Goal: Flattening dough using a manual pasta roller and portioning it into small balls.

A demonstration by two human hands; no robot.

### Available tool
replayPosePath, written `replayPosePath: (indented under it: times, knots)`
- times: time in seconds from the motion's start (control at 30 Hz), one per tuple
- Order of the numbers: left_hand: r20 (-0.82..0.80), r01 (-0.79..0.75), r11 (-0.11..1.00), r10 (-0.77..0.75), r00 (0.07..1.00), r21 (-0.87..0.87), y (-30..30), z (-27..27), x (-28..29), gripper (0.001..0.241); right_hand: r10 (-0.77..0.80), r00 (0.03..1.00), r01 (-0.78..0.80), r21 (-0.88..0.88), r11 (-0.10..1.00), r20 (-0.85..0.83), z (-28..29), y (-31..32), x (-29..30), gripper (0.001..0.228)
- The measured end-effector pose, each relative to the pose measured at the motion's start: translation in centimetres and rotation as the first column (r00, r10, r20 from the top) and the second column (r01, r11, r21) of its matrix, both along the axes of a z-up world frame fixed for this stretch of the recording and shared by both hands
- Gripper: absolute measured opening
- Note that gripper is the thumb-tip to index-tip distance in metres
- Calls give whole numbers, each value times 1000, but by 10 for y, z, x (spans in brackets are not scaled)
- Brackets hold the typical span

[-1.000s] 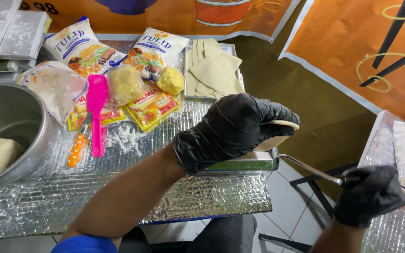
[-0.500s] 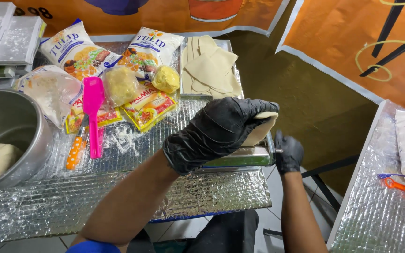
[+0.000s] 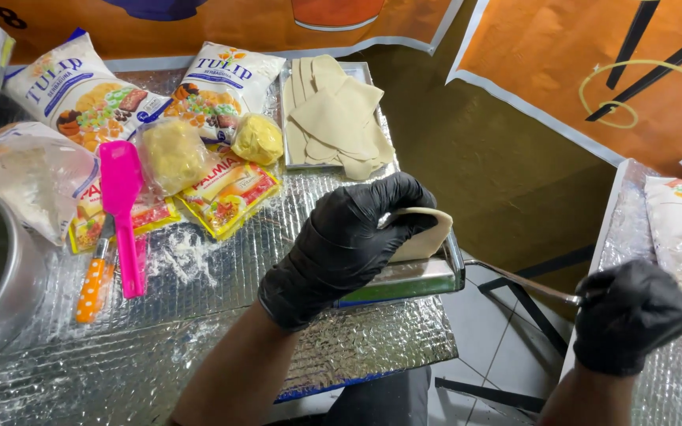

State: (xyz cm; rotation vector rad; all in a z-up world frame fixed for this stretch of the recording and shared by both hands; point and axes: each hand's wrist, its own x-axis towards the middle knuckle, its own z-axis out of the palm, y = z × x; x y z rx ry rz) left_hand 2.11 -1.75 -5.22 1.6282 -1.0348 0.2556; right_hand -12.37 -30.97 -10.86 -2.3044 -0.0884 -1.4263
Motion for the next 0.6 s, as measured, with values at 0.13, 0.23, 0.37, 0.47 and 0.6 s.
replayPosePath:
  times: [0.13,0.23,0.37,0.47,0.6]
  knots:
    - [4,31,1000,-31,1000,3,-1,-13,8,12,-209,977,207,-31,978,-52,-20,-66,96,73]
    - [90,10,1000,-9,996,-15,-1,-20,13,14,-913,330,540,-842,-25,239,-60,-93,178,22]
    - [131,-41,999,43,990,-14,1,-23,14,14,-442,650,433,-177,884,-619,-145,-66,197,76]
    - [136,-49,999,50,989,-15,-1,-23,14,11,-331,421,481,-102,871,-844,-192,-49,138,77]
    - [127,-76,997,74,989,14,1,-21,15,13,-186,354,565,51,823,-917,-115,35,26,77]
